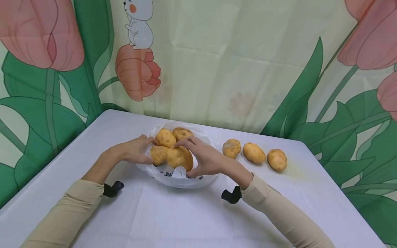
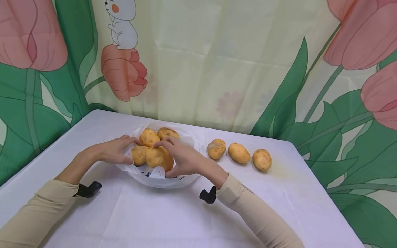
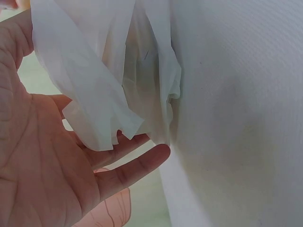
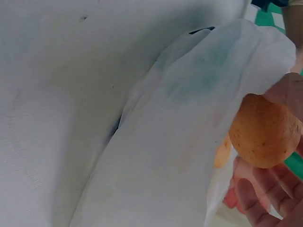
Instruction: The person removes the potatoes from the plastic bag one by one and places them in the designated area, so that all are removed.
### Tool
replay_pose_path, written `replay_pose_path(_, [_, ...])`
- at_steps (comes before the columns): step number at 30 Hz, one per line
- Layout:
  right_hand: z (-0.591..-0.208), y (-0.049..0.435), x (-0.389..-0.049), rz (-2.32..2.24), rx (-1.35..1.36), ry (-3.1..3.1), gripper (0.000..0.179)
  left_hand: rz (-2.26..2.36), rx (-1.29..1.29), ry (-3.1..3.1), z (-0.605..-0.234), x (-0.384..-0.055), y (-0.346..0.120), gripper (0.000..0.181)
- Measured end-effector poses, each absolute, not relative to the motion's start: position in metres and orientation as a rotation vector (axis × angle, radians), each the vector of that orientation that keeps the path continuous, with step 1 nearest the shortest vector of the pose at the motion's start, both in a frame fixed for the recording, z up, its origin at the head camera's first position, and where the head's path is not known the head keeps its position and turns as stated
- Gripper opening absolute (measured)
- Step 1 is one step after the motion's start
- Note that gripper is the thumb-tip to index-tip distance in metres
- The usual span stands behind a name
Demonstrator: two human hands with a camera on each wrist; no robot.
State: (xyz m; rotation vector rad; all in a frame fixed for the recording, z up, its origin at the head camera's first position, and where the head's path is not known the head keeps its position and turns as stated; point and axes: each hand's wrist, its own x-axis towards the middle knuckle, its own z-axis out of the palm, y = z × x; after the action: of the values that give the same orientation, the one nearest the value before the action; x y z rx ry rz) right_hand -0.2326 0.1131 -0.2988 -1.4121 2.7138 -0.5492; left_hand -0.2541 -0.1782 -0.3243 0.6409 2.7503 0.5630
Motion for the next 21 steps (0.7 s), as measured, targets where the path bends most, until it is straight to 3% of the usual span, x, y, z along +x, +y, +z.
replay_pose_path(21, [-0.3,0.148,-0.215,-0.888,-1.265,2.768,0.084,0.585,0.582,2.741,-0.325,-0.256,-0.175,0.068])
